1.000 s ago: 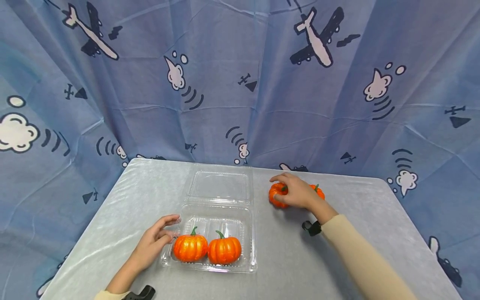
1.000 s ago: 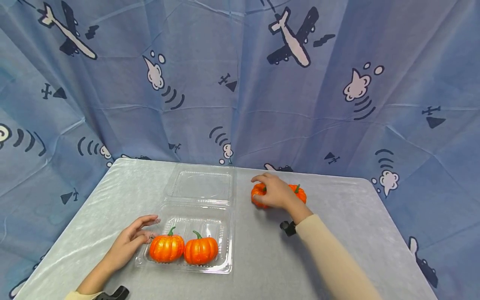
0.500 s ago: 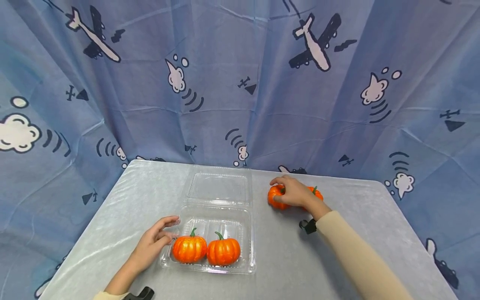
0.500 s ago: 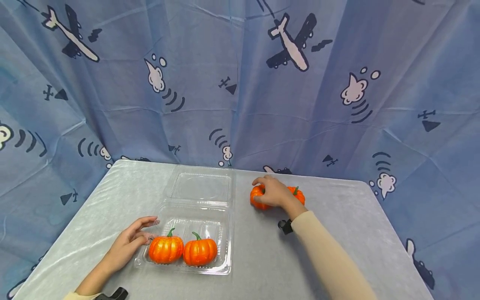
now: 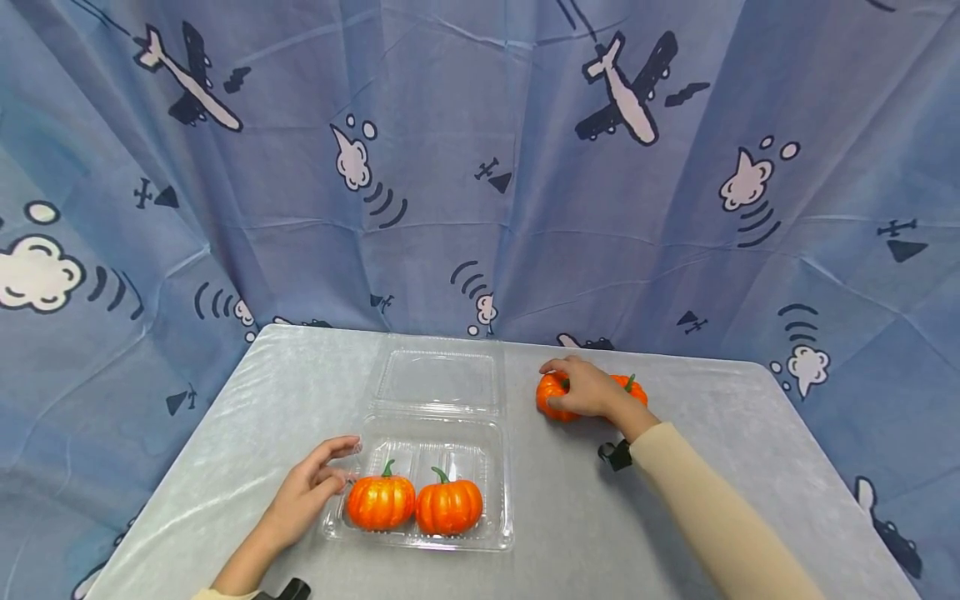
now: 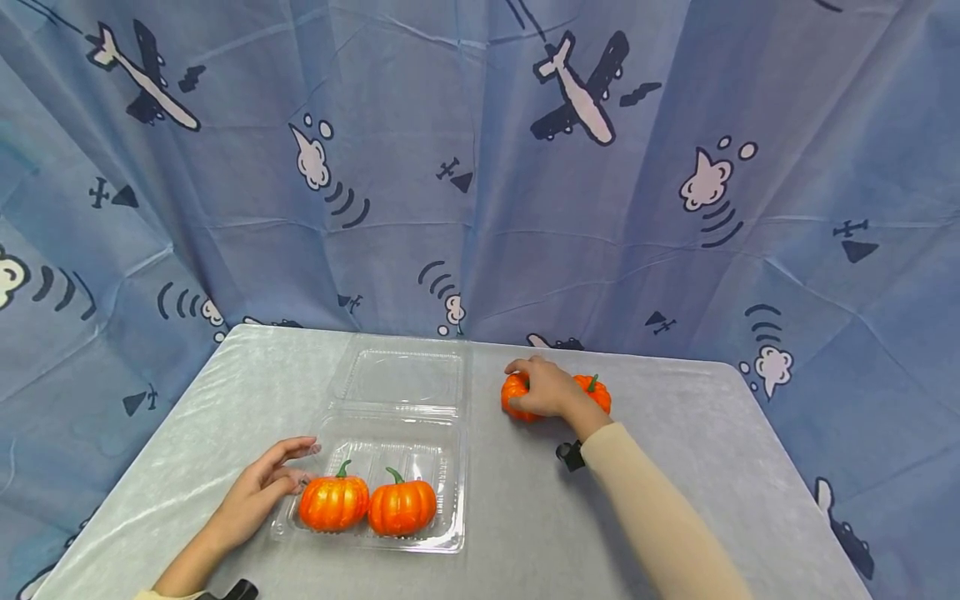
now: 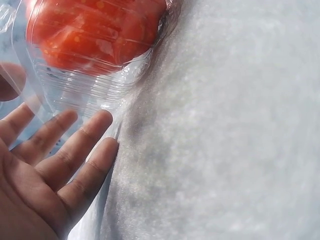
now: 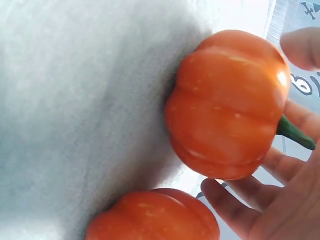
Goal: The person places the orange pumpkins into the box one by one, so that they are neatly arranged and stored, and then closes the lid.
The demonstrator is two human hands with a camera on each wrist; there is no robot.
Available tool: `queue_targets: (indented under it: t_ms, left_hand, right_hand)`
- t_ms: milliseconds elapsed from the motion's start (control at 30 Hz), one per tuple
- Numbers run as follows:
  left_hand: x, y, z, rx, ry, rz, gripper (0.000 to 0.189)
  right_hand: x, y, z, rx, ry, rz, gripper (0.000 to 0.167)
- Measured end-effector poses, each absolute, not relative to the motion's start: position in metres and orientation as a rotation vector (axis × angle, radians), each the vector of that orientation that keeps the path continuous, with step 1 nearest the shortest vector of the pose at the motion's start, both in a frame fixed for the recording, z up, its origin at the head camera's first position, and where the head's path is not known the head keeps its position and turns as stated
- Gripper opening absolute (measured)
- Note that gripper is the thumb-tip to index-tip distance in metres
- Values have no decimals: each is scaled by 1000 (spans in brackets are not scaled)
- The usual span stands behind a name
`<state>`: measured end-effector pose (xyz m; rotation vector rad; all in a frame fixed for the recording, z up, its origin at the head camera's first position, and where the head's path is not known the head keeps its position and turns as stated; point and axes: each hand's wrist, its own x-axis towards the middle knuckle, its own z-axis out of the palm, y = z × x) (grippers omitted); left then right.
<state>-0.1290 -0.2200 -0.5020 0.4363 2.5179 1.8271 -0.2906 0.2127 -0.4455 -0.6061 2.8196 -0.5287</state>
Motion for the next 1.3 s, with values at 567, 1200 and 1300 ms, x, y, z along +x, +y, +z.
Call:
queue_targets:
  t_ms: [567,1200,1300]
  left_hand:
    - [-129,-220,-501,432,2506,1823,43]
    - [-129,-221,-502,455,2521,1829,43]
    - [-129,-220,-502,451,2516,1830,43]
  right_hand:
    - [-287,213,-447,-571,2867,-557,54]
    - [-272,198,-427,-751,2899,-845,51]
    - [-267,194,-423,-802,2907,-850,51]
